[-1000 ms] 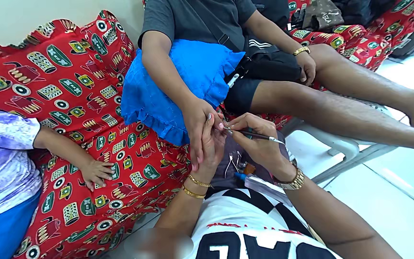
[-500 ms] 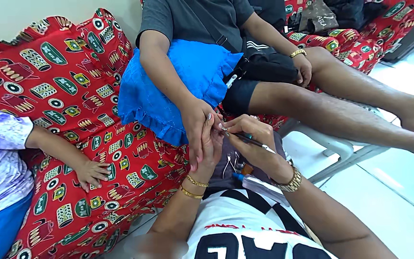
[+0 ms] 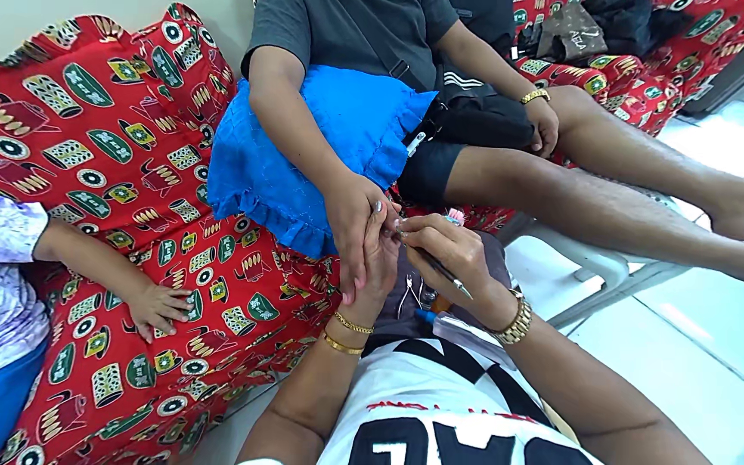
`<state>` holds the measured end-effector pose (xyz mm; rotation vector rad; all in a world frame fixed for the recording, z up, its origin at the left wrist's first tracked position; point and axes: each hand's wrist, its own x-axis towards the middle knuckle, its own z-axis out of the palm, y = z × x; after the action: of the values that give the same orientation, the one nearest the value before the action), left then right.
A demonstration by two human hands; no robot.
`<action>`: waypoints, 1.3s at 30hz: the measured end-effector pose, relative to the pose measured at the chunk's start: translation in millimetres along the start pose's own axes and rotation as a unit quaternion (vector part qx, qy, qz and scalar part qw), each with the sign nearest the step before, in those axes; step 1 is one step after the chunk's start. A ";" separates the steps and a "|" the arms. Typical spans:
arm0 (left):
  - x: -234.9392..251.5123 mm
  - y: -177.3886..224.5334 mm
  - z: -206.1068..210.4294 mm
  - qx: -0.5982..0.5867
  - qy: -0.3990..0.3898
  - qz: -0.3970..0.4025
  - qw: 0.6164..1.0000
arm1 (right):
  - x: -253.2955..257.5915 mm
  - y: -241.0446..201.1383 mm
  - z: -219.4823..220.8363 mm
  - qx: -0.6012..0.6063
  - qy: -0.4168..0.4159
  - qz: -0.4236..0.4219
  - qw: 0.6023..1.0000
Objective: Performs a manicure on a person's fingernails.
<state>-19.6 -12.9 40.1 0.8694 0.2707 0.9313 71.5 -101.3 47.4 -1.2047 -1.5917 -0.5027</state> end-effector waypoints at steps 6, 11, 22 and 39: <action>0.9 -0.1 0.4 0.004 0.006 -0.002 1.000 | -1.3 1.2 0.9 -0.011 -0.002 -0.010 1.000; 2.5 -1.3 -1.2 0.004 0.004 -0.004 1.000 | -1.0 2.0 0.9 -0.006 0.005 -0.001 1.000; 2.8 -1.0 -0.5 0.000 0.008 0.006 1.000 | 3.3 1.0 0.4 0.026 0.006 0.028 0.999; 4.8 -2.0 -4.6 -0.012 -0.011 0.020 1.000 | 8.3 -0.6 -0.6 0.056 0.013 0.082 0.995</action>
<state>-18.1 -7.2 36.4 0.8657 0.2233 0.9605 71.5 -98.3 55.2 -1.2265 -1.4657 -0.3188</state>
